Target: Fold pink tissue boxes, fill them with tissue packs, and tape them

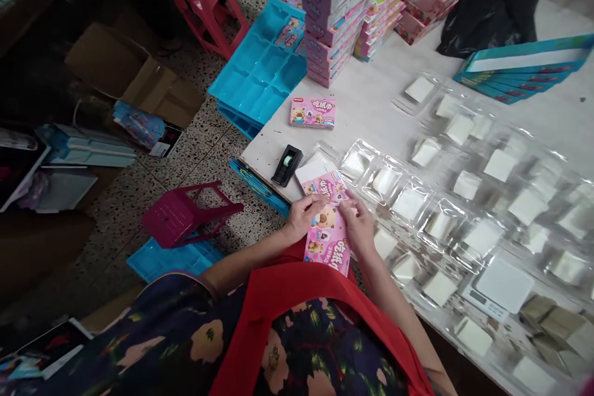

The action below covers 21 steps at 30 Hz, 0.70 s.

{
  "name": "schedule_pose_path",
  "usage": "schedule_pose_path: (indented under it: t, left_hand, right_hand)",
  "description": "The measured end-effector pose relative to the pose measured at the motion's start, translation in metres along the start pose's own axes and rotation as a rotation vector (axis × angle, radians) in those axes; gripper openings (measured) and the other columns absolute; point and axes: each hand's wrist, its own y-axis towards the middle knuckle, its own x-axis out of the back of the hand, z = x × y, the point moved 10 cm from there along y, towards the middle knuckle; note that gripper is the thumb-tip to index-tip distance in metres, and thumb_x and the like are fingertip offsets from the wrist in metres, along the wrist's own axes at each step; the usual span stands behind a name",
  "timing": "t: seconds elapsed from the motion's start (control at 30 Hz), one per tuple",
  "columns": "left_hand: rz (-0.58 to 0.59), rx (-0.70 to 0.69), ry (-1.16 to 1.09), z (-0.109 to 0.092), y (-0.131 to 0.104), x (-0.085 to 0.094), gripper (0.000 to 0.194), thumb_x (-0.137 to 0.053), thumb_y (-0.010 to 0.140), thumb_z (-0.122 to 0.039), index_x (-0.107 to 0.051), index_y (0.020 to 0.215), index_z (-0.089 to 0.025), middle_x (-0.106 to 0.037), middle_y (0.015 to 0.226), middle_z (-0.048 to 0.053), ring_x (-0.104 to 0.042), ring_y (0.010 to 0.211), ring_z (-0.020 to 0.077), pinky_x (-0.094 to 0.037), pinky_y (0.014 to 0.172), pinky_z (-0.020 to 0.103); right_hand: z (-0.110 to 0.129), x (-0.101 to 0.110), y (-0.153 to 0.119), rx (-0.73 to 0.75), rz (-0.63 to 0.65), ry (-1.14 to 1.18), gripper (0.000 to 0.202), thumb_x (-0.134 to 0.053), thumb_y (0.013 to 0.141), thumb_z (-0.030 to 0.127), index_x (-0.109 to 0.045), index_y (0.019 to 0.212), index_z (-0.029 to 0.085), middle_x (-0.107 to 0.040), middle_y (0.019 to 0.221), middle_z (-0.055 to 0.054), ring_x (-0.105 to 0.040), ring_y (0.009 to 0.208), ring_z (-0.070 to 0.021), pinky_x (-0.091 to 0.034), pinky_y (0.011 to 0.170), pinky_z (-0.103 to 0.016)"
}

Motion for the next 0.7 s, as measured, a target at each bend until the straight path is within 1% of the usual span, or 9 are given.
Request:
schedule_pose_path:
  t: [0.07,0.13,0.2,0.27,0.3,0.37,0.43,0.57,0.7]
  left_hand:
    - [-0.032,0.017,-0.027,0.014,0.005,0.017,0.032,-0.052,0.088,-0.046,-0.07,0.094,-0.02,-0.071,0.098,0.004,-0.063,0.099,0.0194,-0.046,0.094,0.032]
    - [-0.162,0.073,0.043,0.034,0.023,0.059,0.032,-0.052,0.088,-0.045,-0.068,0.096,-0.018,-0.069,0.097,0.005,-0.063,0.094,0.0191,-0.048,0.089,0.032]
    - [-0.355,0.165,0.222,0.058,0.037,0.116,0.026,-0.057,0.083,-0.038,-0.067,0.096,-0.018,-0.066,0.096,0.006,-0.06,0.093,0.0193,-0.047,0.087,0.032]
    - [-0.389,0.261,0.344,0.086,0.047,0.152,0.02,-0.066,0.073,-0.028,-0.069,0.09,-0.017,-0.063,0.09,0.005,-0.058,0.09,0.0197,-0.046,0.086,0.032]
    - [-0.371,0.291,0.36,0.098,0.051,0.162,0.019,-0.069,0.069,-0.025,-0.07,0.086,-0.017,-0.061,0.087,0.004,-0.058,0.086,0.0192,-0.047,0.084,0.032]
    - [-0.33,0.31,0.329,0.114,0.054,0.168,0.016,-0.071,0.064,-0.023,-0.072,0.079,-0.017,-0.058,0.081,0.002,-0.057,0.079,0.0176,-0.048,0.081,0.032]
    - [-0.323,0.311,0.303,0.119,0.055,0.167,0.012,-0.073,0.06,-0.021,-0.072,0.072,-0.018,-0.058,0.081,0.002,-0.057,0.082,0.0176,-0.047,0.082,0.031]
    - [-0.4,0.327,0.236,0.111,0.048,0.162,0.005,-0.071,0.06,-0.018,-0.069,0.065,-0.018,-0.064,0.086,0.003,-0.058,0.092,0.0193,-0.047,0.087,0.032]
    - [-0.413,0.472,0.13,0.123,0.032,0.153,0.008,-0.066,0.067,-0.022,-0.065,0.064,-0.015,-0.065,0.064,0.003,-0.059,0.059,0.0144,-0.05,0.064,0.031]
  right_hand:
    - [-0.004,-0.024,0.016,-0.078,0.153,0.001,0.051,-0.071,0.069,0.057,-0.063,0.104,0.02,-0.072,0.096,-0.007,-0.068,0.08,-0.0234,-0.055,0.071,-0.039]
    - [0.0,-0.05,0.038,-0.091,0.278,-0.077,0.065,-0.075,0.065,0.057,-0.058,0.117,0.02,-0.07,0.081,-0.002,-0.065,0.067,-0.0203,-0.054,0.063,-0.035]
    - [0.004,-0.085,0.057,-0.048,0.406,-0.256,0.073,-0.077,0.064,0.055,-0.057,0.125,0.021,-0.068,0.074,0.001,-0.063,0.063,-0.0176,-0.051,0.062,-0.031]
    - [-0.003,-0.13,0.062,-0.019,0.604,-0.497,0.079,-0.077,0.066,0.052,-0.052,0.134,0.023,-0.065,0.067,0.004,-0.061,0.06,-0.0153,-0.049,0.062,-0.028]
    - [-0.012,-0.151,0.06,-0.013,0.707,-0.623,0.081,-0.077,0.068,0.051,-0.048,0.139,0.024,-0.064,0.063,0.005,-0.061,0.059,-0.0148,-0.047,0.062,-0.026]
    - [-0.03,-0.183,0.052,-0.007,0.857,-0.824,0.086,-0.076,0.071,0.049,-0.038,0.146,0.027,-0.063,0.06,0.006,-0.062,0.062,-0.016,-0.046,0.063,-0.025]
    - [-0.043,-0.199,0.048,-0.005,0.899,-0.941,0.089,-0.075,0.073,0.046,-0.031,0.149,0.03,-0.069,0.068,0.003,-0.067,0.071,-0.0196,-0.047,0.067,-0.027]
    - [-0.054,-0.204,0.05,0.002,0.859,-1.062,0.096,-0.078,0.07,0.042,-0.026,0.15,0.034,-0.074,0.096,-0.004,-0.068,0.093,-0.0276,-0.047,0.077,-0.032]
    - [-0.053,-0.206,0.052,0.012,0.845,-1.112,0.101,-0.08,0.068,0.039,-0.024,0.151,0.033,-0.074,0.101,-0.007,-0.067,0.097,-0.03,-0.047,0.078,-0.034]
